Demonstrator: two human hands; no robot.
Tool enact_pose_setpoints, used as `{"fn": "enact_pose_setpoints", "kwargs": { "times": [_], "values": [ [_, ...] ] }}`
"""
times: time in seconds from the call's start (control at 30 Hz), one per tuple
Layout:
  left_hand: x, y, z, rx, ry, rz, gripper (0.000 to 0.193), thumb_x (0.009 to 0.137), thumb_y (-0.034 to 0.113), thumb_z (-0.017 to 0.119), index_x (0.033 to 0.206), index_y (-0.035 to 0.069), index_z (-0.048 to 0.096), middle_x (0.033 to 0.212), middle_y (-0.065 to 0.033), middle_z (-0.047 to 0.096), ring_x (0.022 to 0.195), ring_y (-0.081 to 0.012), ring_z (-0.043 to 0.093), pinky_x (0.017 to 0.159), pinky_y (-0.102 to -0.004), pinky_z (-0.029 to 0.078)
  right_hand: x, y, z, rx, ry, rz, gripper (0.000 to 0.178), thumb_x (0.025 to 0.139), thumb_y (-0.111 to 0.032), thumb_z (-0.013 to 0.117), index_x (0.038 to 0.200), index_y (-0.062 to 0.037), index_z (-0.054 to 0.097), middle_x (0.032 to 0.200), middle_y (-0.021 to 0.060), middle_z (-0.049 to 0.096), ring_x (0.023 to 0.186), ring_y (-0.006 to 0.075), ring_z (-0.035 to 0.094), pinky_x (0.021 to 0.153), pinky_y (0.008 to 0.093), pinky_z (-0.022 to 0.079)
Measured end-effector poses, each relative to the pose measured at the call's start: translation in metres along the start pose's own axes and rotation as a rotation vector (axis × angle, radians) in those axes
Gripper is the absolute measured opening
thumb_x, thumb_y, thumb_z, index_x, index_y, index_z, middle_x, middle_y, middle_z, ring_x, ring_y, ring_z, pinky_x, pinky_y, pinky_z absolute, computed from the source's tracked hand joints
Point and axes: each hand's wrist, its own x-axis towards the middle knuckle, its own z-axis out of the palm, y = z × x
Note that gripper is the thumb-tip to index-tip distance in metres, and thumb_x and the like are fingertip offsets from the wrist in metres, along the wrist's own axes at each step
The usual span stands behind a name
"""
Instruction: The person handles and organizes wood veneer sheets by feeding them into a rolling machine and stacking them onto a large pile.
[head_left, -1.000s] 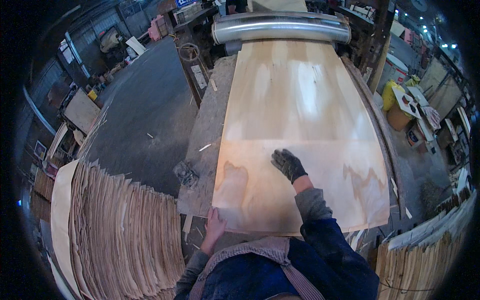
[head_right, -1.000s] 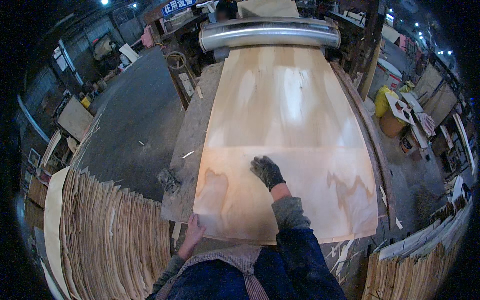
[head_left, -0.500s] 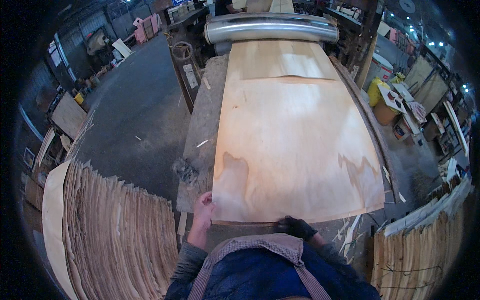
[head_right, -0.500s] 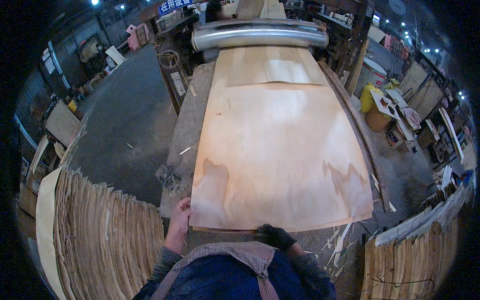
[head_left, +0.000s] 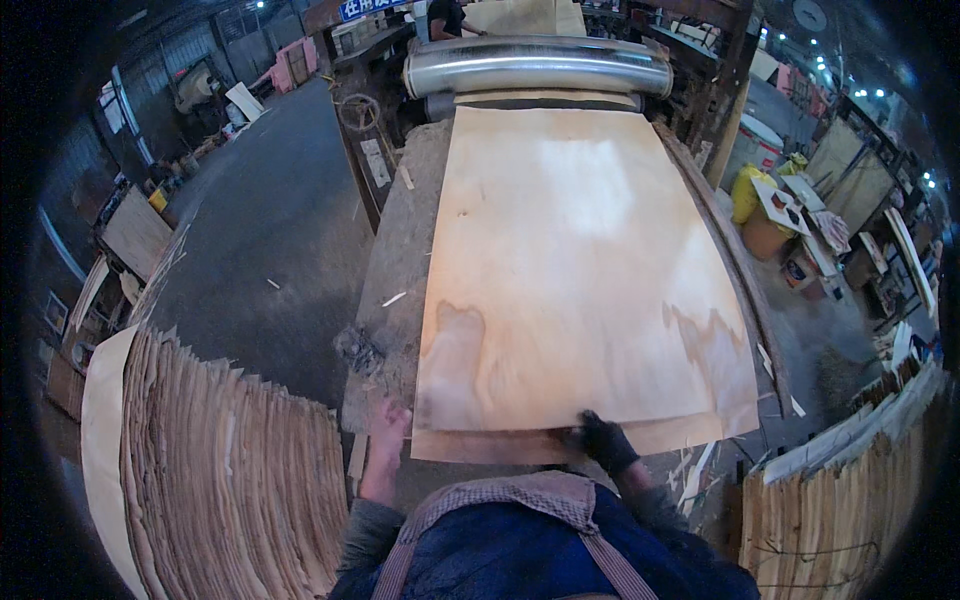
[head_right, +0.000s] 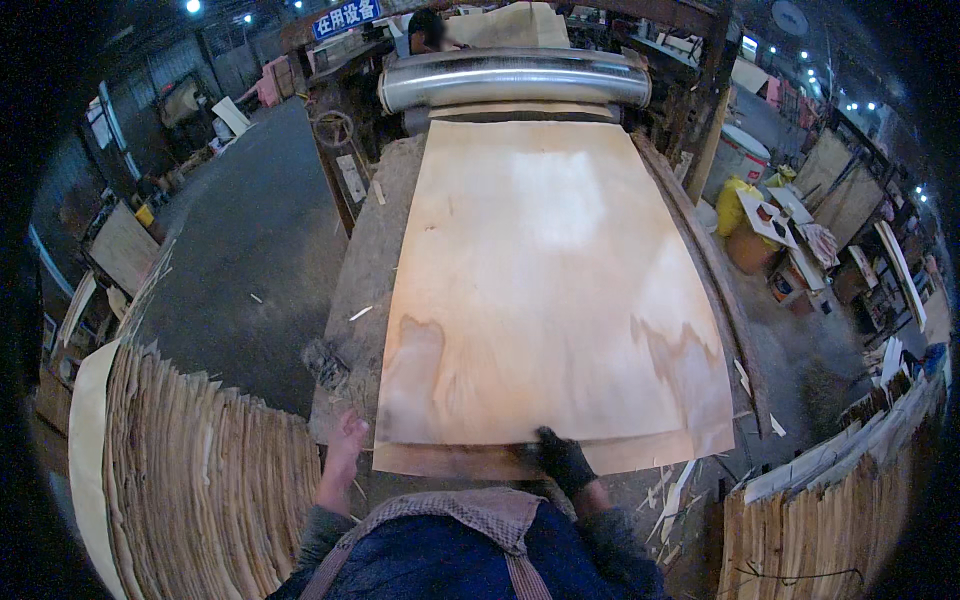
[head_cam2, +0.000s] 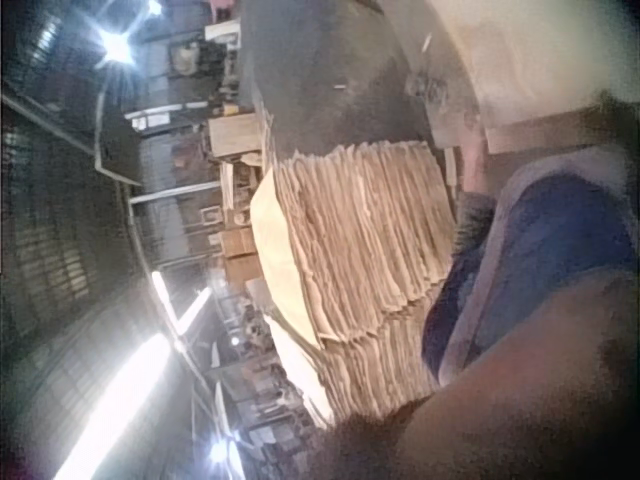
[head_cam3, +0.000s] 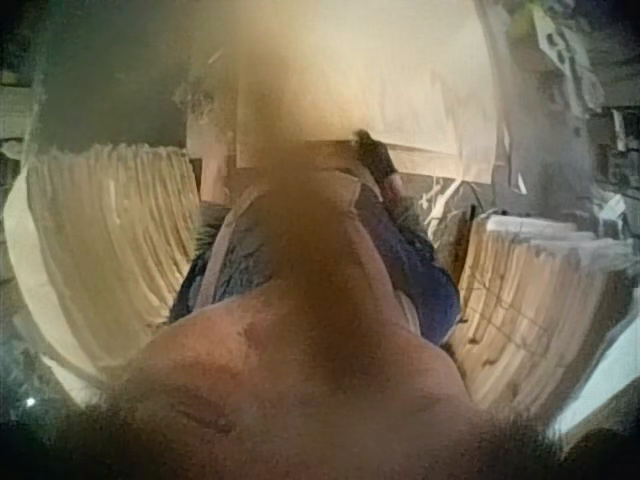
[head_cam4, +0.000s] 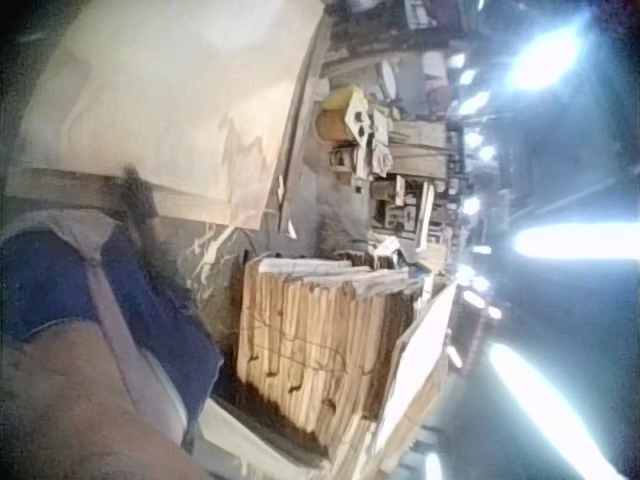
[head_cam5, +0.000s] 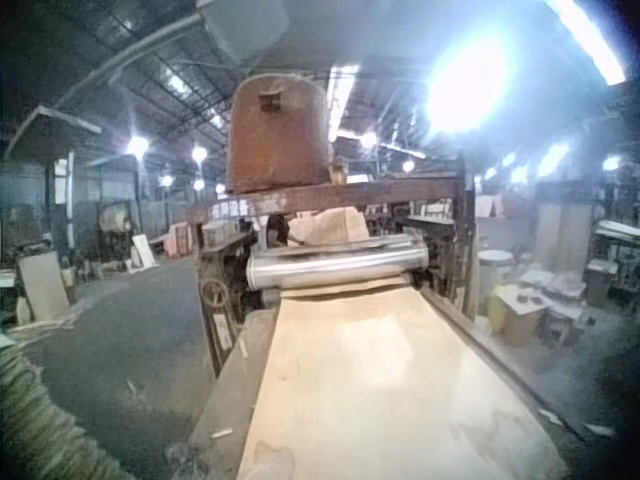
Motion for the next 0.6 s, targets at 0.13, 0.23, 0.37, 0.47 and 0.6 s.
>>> {"fn": "enact_pose_setpoints", "kwargs": {
  "times": [0.13,0.23,0.37,0.47,0.6],
  "values": [
    [-0.005,-0.080,-0.005,0.910,0.115,0.078,0.066,0.071,0.016,0.064,0.126,0.000,0.030,0.120,-0.0217,0.041,0.111,-0.0336,0.042,0.090,-0.0384,0.038,0.068,-0.040,-0.002,0.788,0.086,0.580,0.023,0.083,-0.021,0.055,0.093,-0.0006,0.052,0.073,0.0129,0.058,0.069,0.0279,0.060,0.066,0.0391,0.053],
    [-0.027,-0.095,0.013,0.945,0.087,0.091,0.072,0.068,0.024,0.066,0.126,0.002,0.030,0.124,-0.0237,0.036,0.117,-0.0381,0.033,0.096,-0.0416,0.032,0.119,-0.051,-0.007,0.959,0.063,0.436,0.022,0.080,-0.015,0.059,0.092,0.0031,0.052,0.078,0.0186,0.058,0.074,0.0339,0.059,0.074,0.0472,0.051],
    [-0.029,-0.108,0.010,0.979,0.095,0.135,0.070,0.067,0.021,0.066,0.125,0.003,0.031,0.125,-0.0220,0.036,0.118,-0.0360,0.033,0.095,-0.0413,0.033,0.198,-0.032,-0.006,1.332,-0.201,0.238,0.021,0.084,-0.017,0.049,0.097,0.0000,0.051,0.096,0.0198,0.055,0.089,0.0361,0.054,0.086,0.0523,0.041],
    [-0.025,-0.129,-0.022,0.960,0.036,0.082,0.063,0.066,0.017,0.065,0.121,0.002,0.038,0.120,-0.0202,0.042,0.113,-0.0336,0.038,0.091,-0.0406,0.036,0.208,-0.054,0.023,1.379,-0.148,0.167,0.026,0.088,-0.021,0.041,0.103,-0.0013,0.049,0.109,0.0174,0.051,0.103,0.0333,0.047,0.092,0.0503,0.037],
    [-0.004,-0.090,0.001,0.546,0.019,-0.066,0.042,0.068,0.006,0.061,0.108,0.000,0.051,0.097,-0.0123,0.057,0.089,-0.0257,0.055,0.077,-0.0334,0.045,0.224,0.042,0.003,0.997,-0.433,0.015,0.035,0.091,-0.019,0.026,0.122,-0.0064,0.037,0.133,0.0117,0.033,0.124,0.0274,0.029,0.106,0.0426,0.017]
  ]
}}
